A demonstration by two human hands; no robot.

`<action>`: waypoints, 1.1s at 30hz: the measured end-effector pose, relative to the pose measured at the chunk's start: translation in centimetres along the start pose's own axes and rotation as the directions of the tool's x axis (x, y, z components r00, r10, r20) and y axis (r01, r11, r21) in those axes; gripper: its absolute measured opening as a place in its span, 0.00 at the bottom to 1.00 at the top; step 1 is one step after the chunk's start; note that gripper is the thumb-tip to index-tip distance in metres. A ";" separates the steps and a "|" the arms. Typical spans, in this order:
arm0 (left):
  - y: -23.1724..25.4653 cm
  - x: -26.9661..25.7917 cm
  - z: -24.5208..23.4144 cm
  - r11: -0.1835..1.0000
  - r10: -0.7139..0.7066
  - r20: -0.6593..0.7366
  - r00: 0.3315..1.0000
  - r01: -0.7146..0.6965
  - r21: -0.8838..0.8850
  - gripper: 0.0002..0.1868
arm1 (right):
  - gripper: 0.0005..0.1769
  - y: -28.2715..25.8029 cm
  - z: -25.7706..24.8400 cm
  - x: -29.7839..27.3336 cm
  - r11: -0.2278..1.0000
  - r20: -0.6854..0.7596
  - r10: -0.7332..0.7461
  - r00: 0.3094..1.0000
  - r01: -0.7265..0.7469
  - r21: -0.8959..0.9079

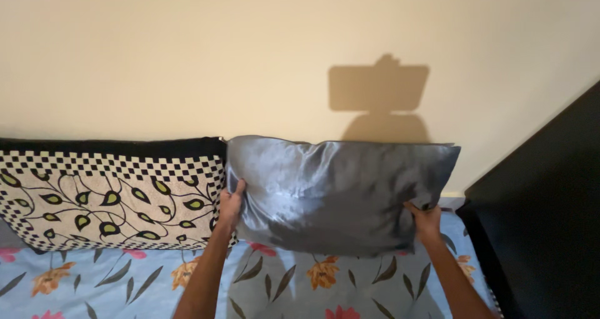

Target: The person arranges pillows and a blanket on a floor mattress. They place a gray pillowcase over a plaid pillow, position it on the mattress, then fold a beige blanket and lay it on the mattress.

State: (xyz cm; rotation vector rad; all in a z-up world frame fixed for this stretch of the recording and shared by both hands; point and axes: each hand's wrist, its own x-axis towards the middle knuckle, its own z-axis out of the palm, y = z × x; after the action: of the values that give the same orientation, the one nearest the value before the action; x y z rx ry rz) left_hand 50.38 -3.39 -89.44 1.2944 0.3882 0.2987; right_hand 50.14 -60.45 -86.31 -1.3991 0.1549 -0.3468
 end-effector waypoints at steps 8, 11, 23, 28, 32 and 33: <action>-1.7 1.1 0.3 0.877 0.183 -0.340 0.923 0.003 0.480 0.33 | 0.36 0.1 1.6 0.0 0.996 0.030 0.017 0.999 -0.014 -0.085; -1.2 0.9 1.5 0.742 0.317 -0.368 0.874 0.013 0.670 0.36 | 0.50 -0.1 1.6 0.0 0.961 0.065 -0.157 0.986 0.167 -0.219; -7.4 -14.2 3.5 0.824 -0.566 -0.061 0.822 0.566 -0.030 0.72 | 0.55 5.3 1.7 -7.4 0.703 0.067 0.710 0.701 -0.699 -0.133; -7.1 -12.1 2.8 0.881 -0.469 -0.007 0.883 0.468 0.069 0.62 | 0.49 4.5 3.5 -5.9 0.735 -0.063 0.670 0.739 -0.673 -0.075; -4.5 -15.3 1.7 0.843 -0.332 -0.040 0.943 0.315 0.435 0.65 | 0.61 -0.1 4.4 -9.2 0.784 -0.023 0.588 0.809 -0.576 -0.232; -3.2 -16.5 1.8 0.714 -0.238 -0.099 0.966 0.243 0.656 0.62 | 0.70 -1.8 4.6 -10.7 0.767 -0.194 0.522 0.831 -0.556 -0.319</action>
State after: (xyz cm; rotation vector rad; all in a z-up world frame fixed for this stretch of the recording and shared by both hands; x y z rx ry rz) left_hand 36.33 -12.81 -90.27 1.9243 0.7070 -0.0815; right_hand 41.25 -52.89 -84.81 -1.6304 0.7214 0.1121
